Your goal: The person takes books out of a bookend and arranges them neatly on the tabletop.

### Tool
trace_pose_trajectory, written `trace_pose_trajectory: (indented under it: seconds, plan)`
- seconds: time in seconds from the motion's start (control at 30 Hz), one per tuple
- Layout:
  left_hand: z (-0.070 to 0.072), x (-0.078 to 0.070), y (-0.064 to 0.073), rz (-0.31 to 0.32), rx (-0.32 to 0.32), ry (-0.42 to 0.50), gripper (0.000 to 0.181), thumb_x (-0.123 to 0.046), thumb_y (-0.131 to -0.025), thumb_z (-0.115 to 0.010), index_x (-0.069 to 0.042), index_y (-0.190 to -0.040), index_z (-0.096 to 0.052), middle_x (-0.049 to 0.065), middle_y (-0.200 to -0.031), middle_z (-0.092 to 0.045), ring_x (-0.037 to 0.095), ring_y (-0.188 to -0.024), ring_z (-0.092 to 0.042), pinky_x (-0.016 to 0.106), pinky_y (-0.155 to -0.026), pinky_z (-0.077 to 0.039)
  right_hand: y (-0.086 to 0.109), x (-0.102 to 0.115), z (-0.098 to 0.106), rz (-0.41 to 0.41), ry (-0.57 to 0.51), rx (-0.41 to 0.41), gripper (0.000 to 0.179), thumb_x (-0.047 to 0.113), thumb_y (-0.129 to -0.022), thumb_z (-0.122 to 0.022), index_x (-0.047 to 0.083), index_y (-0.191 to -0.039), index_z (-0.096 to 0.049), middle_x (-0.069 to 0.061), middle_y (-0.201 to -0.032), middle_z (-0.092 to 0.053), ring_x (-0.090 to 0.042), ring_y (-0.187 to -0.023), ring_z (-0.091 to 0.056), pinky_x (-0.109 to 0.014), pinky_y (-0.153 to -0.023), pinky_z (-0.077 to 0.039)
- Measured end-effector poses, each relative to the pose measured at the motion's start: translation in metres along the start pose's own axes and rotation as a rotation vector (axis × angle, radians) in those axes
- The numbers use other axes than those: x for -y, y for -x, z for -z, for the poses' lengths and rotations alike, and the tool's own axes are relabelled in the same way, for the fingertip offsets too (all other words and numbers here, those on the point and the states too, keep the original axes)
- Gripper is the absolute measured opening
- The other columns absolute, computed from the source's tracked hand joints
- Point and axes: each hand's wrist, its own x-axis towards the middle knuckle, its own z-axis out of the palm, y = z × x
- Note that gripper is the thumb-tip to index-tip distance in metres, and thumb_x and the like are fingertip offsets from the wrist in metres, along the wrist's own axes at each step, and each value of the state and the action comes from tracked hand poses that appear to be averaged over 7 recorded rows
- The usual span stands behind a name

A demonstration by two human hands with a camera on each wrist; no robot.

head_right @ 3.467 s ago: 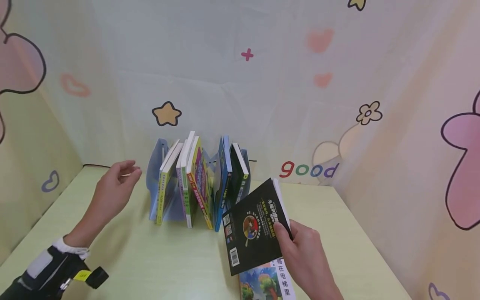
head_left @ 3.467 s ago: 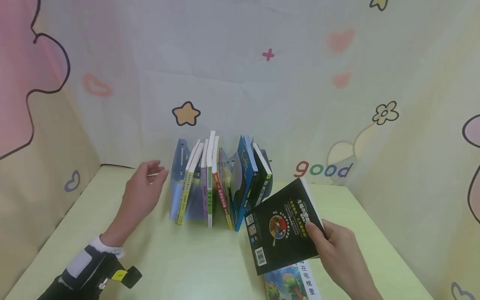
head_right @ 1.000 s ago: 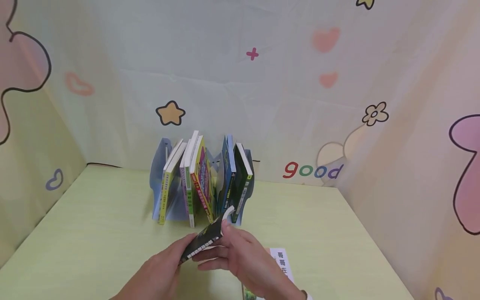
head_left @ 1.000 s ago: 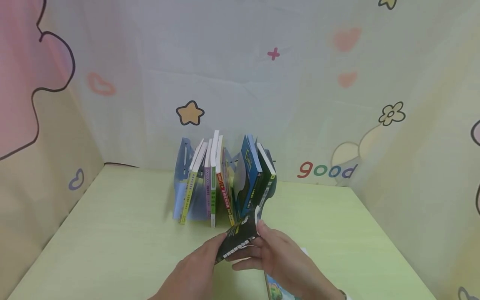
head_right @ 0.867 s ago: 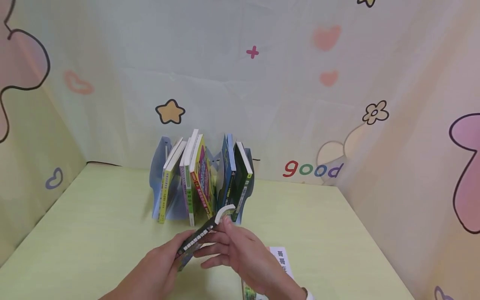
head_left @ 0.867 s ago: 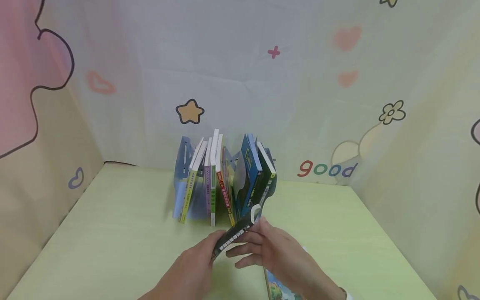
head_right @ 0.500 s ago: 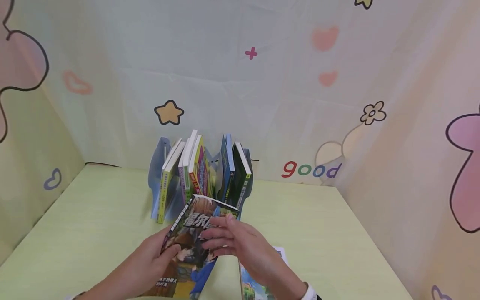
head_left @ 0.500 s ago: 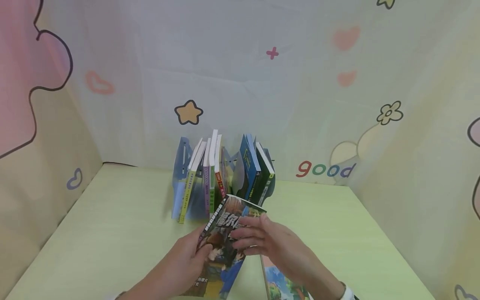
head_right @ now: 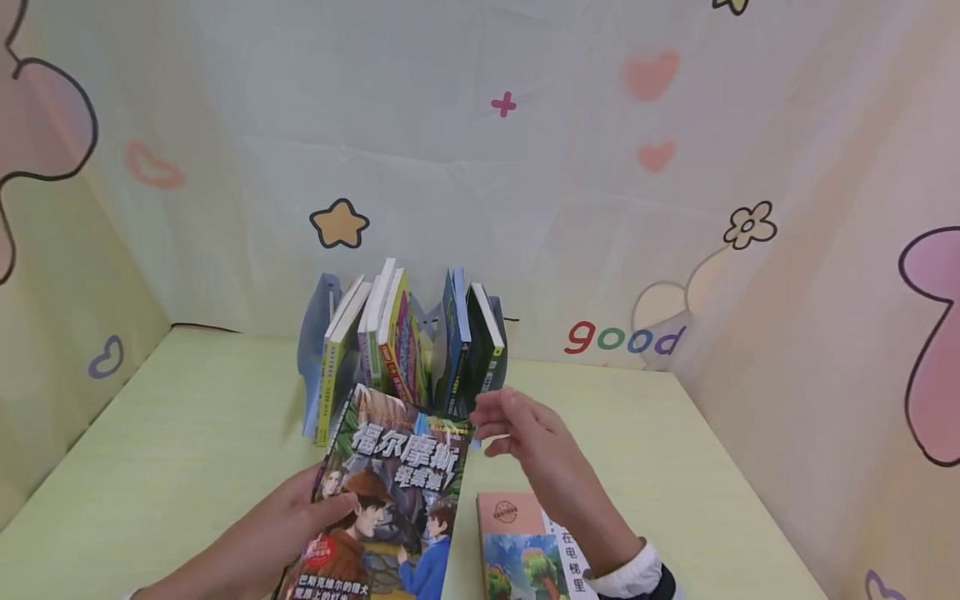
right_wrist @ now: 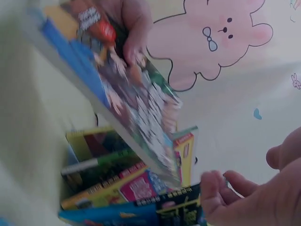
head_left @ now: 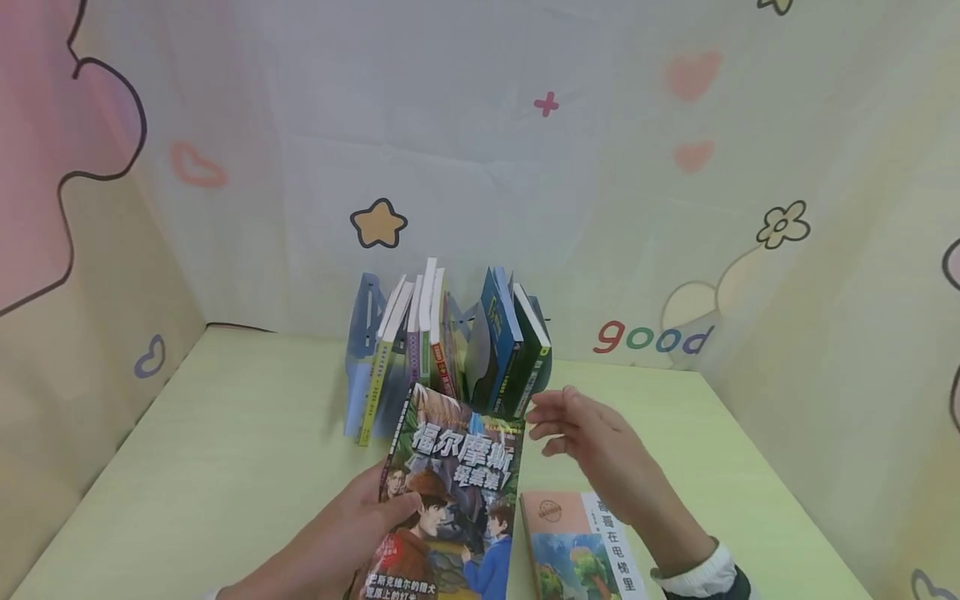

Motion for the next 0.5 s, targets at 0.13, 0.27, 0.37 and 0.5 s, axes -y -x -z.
trace_pose_trajectory:
  seconds: [0.13, 0.27, 0.37, 0.5]
  plan:
    - [0.003, 0.006, 0.002, 0.001, 0.096, 0.097, 0.055, -0.009, -0.109, -0.043, 0.008, -0.157, -0.022, 0.02, -0.148, -0.051, 0.036, -0.135, -0.05, 0.057, -0.113, -0.04, -0.009, 0.005, 0.014, 0.066, 0.123, -0.192, 0.048, 0.034, -0.114, -0.039, -0.004, -0.137, -0.055, -0.018, -0.124, -0.06, -0.028, -0.112, -0.058, -0.023, -0.09, -0.053]
    - [0.005, 0.011, 0.003, 0.033, 0.144, 0.191, 0.053, -0.009, -0.11, -0.041, 0.008, -0.156, -0.02, 0.015, -0.138, -0.059, 0.028, -0.124, -0.06, 0.049, -0.104, -0.051, -0.027, 0.006, 0.029, 0.08, 0.252, -0.281, 0.05, 0.037, -0.112, -0.042, -0.001, -0.143, -0.052, -0.02, -0.133, -0.059, -0.03, -0.119, -0.057, -0.022, -0.091, -0.052]
    - [0.004, 0.016, 0.002, 0.057, 0.157, 0.256, 0.052, -0.009, -0.11, -0.039, 0.008, -0.155, -0.018, 0.017, -0.133, -0.062, 0.029, -0.118, -0.065, 0.047, -0.097, -0.056, -0.044, 0.003, 0.037, 0.059, 0.317, -0.306, 0.051, 0.038, -0.112, -0.044, 0.001, -0.146, -0.05, -0.02, -0.137, -0.059, -0.033, -0.123, -0.058, -0.031, -0.096, -0.052]
    - [0.0, 0.023, 0.0, 0.092, 0.121, 0.238, 0.05, -0.01, -0.109, -0.041, 0.009, -0.151, -0.022, 0.015, -0.125, -0.064, 0.024, -0.104, -0.068, 0.042, -0.088, -0.06, -0.068, -0.004, 0.043, 0.033, 0.363, -0.316, 0.047, 0.032, -0.112, -0.046, 0.001, -0.147, -0.05, -0.021, -0.139, -0.058, -0.036, -0.123, -0.058, -0.046, -0.104, -0.051]
